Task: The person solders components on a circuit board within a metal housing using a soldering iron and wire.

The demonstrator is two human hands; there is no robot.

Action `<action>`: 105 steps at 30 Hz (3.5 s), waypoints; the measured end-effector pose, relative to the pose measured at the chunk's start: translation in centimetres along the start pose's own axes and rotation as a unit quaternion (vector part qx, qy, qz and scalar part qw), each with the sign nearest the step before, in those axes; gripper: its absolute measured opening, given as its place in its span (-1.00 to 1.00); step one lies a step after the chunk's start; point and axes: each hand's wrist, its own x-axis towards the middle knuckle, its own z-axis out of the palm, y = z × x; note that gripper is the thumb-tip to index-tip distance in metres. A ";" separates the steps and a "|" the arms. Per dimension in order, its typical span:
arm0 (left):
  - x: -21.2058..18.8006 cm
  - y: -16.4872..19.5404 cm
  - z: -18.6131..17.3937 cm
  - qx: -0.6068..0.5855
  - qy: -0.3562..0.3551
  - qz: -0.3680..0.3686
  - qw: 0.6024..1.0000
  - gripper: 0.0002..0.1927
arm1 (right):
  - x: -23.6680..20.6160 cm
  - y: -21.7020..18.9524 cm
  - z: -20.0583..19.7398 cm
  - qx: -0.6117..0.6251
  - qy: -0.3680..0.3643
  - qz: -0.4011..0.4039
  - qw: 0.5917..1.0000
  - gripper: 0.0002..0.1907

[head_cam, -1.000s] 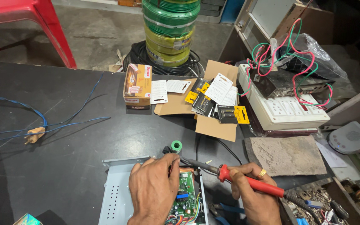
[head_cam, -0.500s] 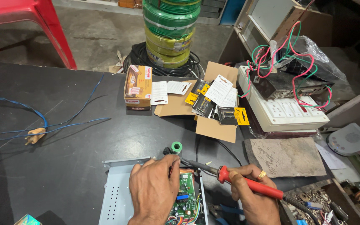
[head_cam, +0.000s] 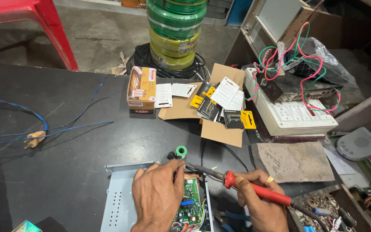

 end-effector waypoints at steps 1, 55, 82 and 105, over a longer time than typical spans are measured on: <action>0.0 0.0 0.0 -0.002 -0.002 -0.002 1.000 -0.79 | 0.0 0.0 0.0 0.004 0.001 0.001 1.000 -0.76; -0.1 -0.2 0.4 -0.004 0.062 0.030 0.998 -0.83 | -0.4 -0.6 0.8 0.001 0.000 0.002 1.000 -0.80; 0.0 -0.5 0.6 -0.009 0.050 0.015 0.999 -0.83 | -0.6 -0.4 1.1 -0.037 -0.006 -0.016 0.999 -0.84; 1.0 -1.6 -1.4 -0.082 -0.096 -0.002 0.992 -0.81 | 0.1 -0.7 -1.2 -0.001 0.028 -0.065 0.998 -0.83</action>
